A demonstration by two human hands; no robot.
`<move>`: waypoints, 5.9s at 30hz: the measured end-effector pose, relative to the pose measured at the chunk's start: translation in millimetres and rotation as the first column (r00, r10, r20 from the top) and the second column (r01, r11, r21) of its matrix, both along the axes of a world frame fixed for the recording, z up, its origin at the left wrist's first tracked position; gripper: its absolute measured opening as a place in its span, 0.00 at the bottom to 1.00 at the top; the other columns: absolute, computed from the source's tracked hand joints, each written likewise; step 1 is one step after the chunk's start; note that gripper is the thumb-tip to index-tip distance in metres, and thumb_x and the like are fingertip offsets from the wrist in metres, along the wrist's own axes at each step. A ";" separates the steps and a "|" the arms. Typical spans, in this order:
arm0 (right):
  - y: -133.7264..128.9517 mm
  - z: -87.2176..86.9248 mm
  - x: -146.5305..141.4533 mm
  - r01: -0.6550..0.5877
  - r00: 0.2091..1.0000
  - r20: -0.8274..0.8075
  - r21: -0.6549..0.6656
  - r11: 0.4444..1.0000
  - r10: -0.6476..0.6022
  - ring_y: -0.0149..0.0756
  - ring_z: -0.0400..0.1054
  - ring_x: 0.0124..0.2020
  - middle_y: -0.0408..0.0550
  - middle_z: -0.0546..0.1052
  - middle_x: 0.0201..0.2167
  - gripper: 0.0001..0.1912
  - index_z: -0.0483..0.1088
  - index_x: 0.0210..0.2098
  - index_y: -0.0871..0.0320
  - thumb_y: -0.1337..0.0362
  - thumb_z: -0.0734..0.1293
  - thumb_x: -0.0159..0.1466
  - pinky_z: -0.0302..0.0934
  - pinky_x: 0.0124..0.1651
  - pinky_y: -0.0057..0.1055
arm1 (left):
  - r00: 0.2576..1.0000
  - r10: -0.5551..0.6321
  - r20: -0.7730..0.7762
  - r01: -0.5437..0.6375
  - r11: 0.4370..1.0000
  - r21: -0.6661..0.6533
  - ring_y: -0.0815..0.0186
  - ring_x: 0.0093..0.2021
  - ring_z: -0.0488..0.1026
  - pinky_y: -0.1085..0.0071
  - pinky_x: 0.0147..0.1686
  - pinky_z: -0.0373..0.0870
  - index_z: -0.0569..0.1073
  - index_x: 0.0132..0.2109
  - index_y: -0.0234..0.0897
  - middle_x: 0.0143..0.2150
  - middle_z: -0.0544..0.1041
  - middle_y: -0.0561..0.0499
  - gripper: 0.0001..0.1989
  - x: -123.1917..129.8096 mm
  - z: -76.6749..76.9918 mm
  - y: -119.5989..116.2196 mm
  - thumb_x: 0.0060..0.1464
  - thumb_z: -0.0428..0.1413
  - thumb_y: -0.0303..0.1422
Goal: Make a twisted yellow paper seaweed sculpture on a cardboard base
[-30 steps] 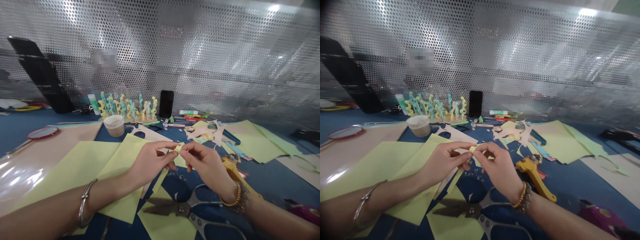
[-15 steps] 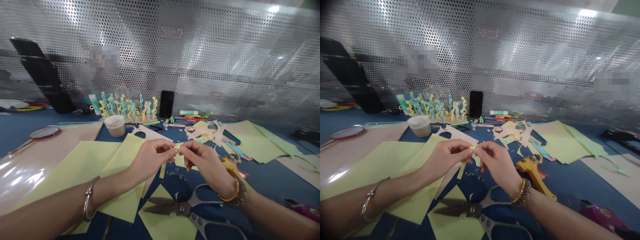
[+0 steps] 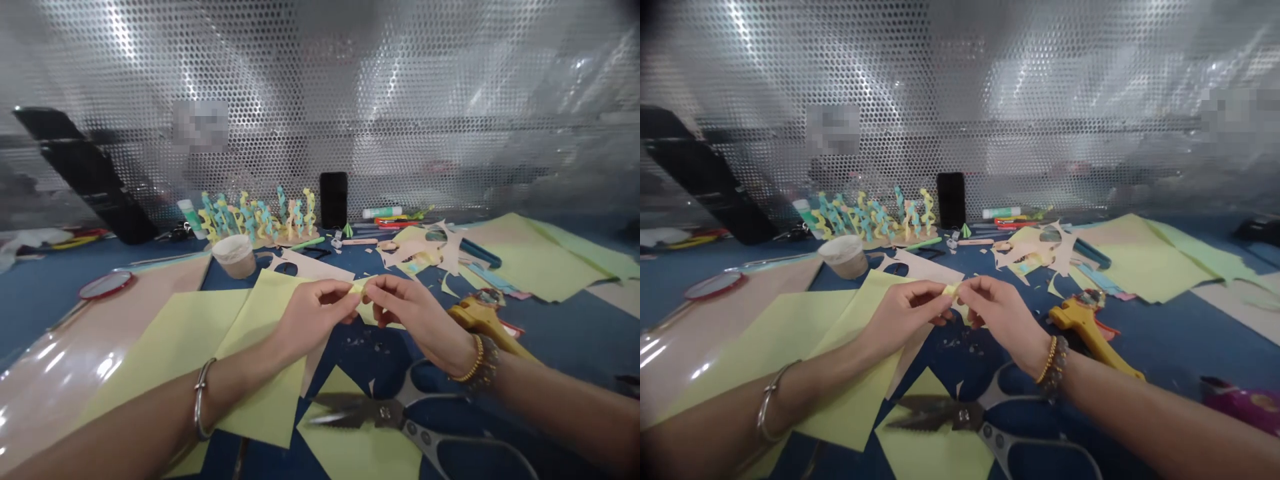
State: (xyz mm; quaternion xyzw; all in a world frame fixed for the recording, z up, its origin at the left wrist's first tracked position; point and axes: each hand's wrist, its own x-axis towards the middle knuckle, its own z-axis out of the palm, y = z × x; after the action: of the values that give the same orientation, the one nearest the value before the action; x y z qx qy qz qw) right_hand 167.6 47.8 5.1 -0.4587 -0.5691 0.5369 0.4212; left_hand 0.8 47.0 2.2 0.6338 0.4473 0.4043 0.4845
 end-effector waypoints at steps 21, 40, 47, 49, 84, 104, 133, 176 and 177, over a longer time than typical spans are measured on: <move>3.9 -15.3 -2.1 -0.029 0.996 -0.083 -0.007 1.000 0.028 0.27 0.63 0.21 0.40 0.69 0.22 0.15 0.66 0.29 0.59 0.52 0.65 0.58 0.60 0.26 0.27 | 0.989 0.125 0.080 -0.107 0.974 -0.198 0.69 0.26 0.73 0.73 0.29 0.74 0.78 0.35 0.33 0.24 0.75 0.52 0.12 3.6 -4.6 1.1 0.48 0.61 0.39; 3.8 -20.4 -3.5 -0.048 0.997 0.067 0.119 0.992 0.041 0.29 0.63 0.23 0.39 0.67 0.21 0.13 0.64 0.31 0.58 0.54 0.61 0.63 0.57 0.29 0.28 | 0.991 0.137 0.005 -0.135 0.977 -0.163 0.72 0.20 0.72 0.78 0.19 0.68 0.77 0.37 0.35 0.29 0.77 0.51 0.13 2.2 -5.2 2.5 0.49 0.60 0.40; 3.8 -21.4 -3.1 -0.021 1.000 -0.006 0.107 0.994 0.022 0.28 0.61 0.22 0.38 0.66 0.21 0.13 0.64 0.30 0.58 0.55 0.61 0.63 0.55 0.28 0.27 | 0.994 0.087 0.063 -0.074 0.981 -0.181 0.72 0.24 0.75 0.78 0.26 0.71 0.78 0.37 0.33 0.29 0.78 0.51 0.09 3.1 -2.6 2.5 0.51 0.59 0.34; 4.3 -22.6 -2.8 -0.023 1.000 -0.002 0.111 0.994 0.023 0.27 0.61 0.22 0.38 0.66 0.21 0.12 0.64 0.30 0.58 0.55 0.61 0.63 0.55 0.27 0.27 | 0.992 0.100 0.080 -0.084 0.979 -0.185 0.70 0.27 0.76 0.78 0.29 0.72 0.78 0.36 0.32 0.27 0.78 0.51 0.08 3.1 -3.2 2.5 0.50 0.59 0.33; 0.6 -19.5 -2.0 -0.075 0.996 0.048 0.148 0.986 0.069 0.26 0.61 0.21 0.37 0.66 0.18 0.10 0.64 0.31 0.58 0.58 0.61 0.64 0.55 0.26 0.25 | 0.981 0.176 0.087 -0.166 0.980 -0.109 0.72 0.23 0.76 0.80 0.26 0.73 0.79 0.36 0.36 0.24 0.78 0.53 0.07 2.7 -5.5 -0.8 0.49 0.60 0.34; 3.4 -19.1 -4.7 -0.043 0.993 0.115 0.144 0.989 0.027 0.27 0.62 0.19 0.37 0.67 0.20 0.11 0.65 0.32 0.58 0.55 0.64 0.61 0.55 0.24 0.26 | 0.978 0.166 0.122 -0.146 0.977 -0.158 0.70 0.23 0.75 0.76 0.26 0.73 0.76 0.33 0.35 0.23 0.77 0.54 0.08 2.7 -7.1 0.2 0.49 0.60 0.36; 1.5 -17.4 -3.4 0.009 0.999 0.044 0.130 0.991 -0.015 0.26 0.59 0.18 0.38 0.66 0.18 0.12 0.67 0.27 0.58 0.56 0.64 0.60 0.54 0.23 0.26 | 0.976 0.209 0.061 -0.208 0.978 -0.033 0.71 0.22 0.73 0.76 0.26 0.72 0.76 0.30 0.35 0.22 0.76 0.54 0.07 2.3 -7.5 0.5 0.50 0.59 0.34; 2.5 -20.6 -3.0 0.037 0.999 0.005 0.131 0.991 -0.038 0.25 0.58 0.17 0.37 0.65 0.15 0.12 0.69 0.29 0.59 0.56 0.66 0.59 0.53 0.21 0.24 | 0.982 0.176 0.073 -0.172 0.983 -0.065 0.74 0.19 0.69 0.80 0.22 0.67 0.76 0.30 0.33 0.18 0.72 0.56 0.08 5.2 -4.3 -1.5 0.50 0.59 0.35; 2.6 -20.7 -3.0 0.034 0.999 0.007 0.131 0.991 -0.035 0.25 0.58 0.17 0.37 0.65 0.15 0.12 0.69 0.29 0.59 0.56 0.66 0.59 0.53 0.21 0.24 | 0.983 0.174 0.067 -0.170 0.984 -0.053 0.75 0.19 0.69 0.80 0.22 0.67 0.75 0.30 0.33 0.18 0.72 0.57 0.08 5.1 -4.7 -1.2 0.50 0.59 0.35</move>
State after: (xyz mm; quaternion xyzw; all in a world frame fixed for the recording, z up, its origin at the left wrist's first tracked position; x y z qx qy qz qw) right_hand 164.6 50.4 -15.5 -0.4424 -0.5971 0.4889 0.4568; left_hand 5.9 45.9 -2.5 0.5664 0.4922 0.4562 0.4783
